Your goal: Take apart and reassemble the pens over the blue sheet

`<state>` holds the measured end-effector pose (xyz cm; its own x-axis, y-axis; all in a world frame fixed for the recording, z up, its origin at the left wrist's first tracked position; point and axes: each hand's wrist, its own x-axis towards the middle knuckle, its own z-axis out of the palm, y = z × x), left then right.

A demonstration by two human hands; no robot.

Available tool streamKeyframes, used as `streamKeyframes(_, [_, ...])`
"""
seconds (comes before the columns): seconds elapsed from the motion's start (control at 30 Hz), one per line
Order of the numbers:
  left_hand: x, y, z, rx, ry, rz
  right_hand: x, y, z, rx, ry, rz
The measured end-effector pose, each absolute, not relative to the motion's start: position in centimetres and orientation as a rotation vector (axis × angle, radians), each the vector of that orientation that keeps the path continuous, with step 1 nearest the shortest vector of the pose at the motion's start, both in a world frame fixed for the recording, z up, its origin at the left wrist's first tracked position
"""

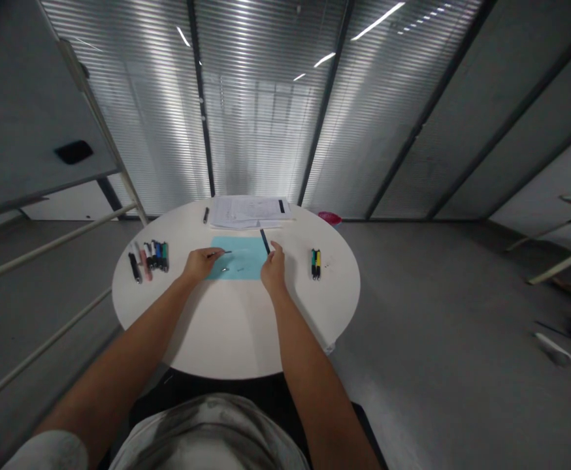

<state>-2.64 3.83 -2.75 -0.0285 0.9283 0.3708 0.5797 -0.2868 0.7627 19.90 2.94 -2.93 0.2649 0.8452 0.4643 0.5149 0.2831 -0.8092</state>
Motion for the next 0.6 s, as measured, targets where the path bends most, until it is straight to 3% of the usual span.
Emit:
streamKeyframes(0.23, [-2.58, 3.41, -1.94, 1.834, 1.507, 1.36, 19.9, 2.77, -2.53, -1.224, -1.492, 0.396])
streamKeyframes(0.47, [-2.16, 3.8, -2.35, 1.689, 1.424, 1.511, 19.19, 2.27, -2.72, -1.141, -1.449, 0.65])
streamKeyframes(0.6, [-1.84, 3.59, -2.13, 1.532, 1.361, 1.568, 19.25, 2.43, -3.35, -1.163, -1.558, 0.563])
